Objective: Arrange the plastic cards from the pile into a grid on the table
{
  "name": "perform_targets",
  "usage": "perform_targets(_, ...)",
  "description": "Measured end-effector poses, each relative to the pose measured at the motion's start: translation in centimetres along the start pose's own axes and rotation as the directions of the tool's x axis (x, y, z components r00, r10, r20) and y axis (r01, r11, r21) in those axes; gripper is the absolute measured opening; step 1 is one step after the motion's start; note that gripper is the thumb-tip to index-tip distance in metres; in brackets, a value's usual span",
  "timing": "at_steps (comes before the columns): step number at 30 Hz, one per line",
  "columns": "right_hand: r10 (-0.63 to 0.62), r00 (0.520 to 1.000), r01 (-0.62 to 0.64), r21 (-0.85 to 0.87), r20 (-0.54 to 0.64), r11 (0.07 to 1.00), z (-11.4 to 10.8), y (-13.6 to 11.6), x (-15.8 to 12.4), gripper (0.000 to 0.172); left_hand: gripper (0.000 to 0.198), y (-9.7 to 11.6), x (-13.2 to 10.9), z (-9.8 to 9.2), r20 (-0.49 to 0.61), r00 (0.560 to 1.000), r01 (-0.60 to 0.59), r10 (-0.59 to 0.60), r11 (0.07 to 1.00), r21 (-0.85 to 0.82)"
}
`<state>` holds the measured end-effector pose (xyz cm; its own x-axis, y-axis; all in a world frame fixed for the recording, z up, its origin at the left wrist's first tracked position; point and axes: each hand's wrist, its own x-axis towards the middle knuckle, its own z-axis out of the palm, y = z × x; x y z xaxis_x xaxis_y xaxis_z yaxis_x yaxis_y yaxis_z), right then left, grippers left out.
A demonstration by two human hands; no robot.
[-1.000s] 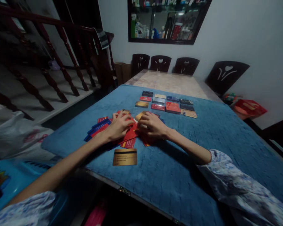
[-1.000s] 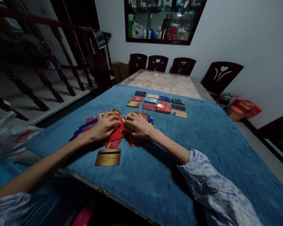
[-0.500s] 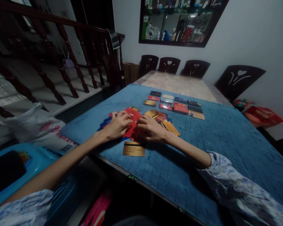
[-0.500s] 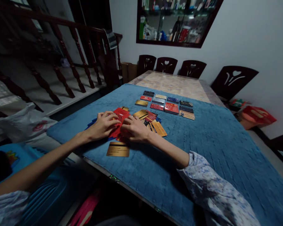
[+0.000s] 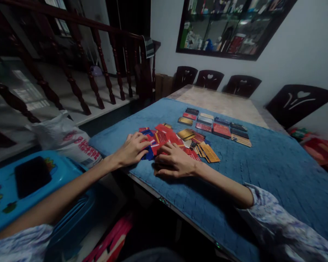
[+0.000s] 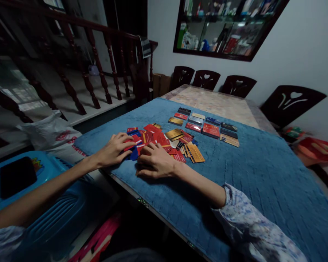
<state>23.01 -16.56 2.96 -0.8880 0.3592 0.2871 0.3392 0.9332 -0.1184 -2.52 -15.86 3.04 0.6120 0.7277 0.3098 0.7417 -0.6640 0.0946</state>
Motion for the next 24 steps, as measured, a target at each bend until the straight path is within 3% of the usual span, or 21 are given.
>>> perform_targets(7, -0.03, 0.999, 0.03, 0.016, 0.035, 0.999, 0.6, -0.9, 0.3, 0.043, 0.036, -0.8, -3.0, -0.4, -0.004, 0.997, 0.073, -0.073, 0.997, 0.001)
perform_targets(14, -0.039, 0.999, 0.038, 0.02, 0.034, 0.999, 0.8, -1.4, 0.3, 0.035, 0.057, -0.2, -5.2, -1.4, 0.045, 0.989, 0.139, -0.14, 0.99, 0.025)
perform_targets(20, -0.09, 0.996, 0.088, -0.118, -0.006, 0.989, 1.4, -0.7, 0.1, 0.026, 0.055, 0.0, -5.5, -1.1, 0.051, 0.986, 0.161, -0.159, 0.986, -0.046)
perform_targets(24, -0.093, 0.994, 0.079, -0.229, -0.052, 0.97, 1.9, 0.2, -0.1, 0.027, 0.048, -0.4, -4.9, -0.6, 0.045, 0.994, 0.109, -0.103, 0.984, -0.138)
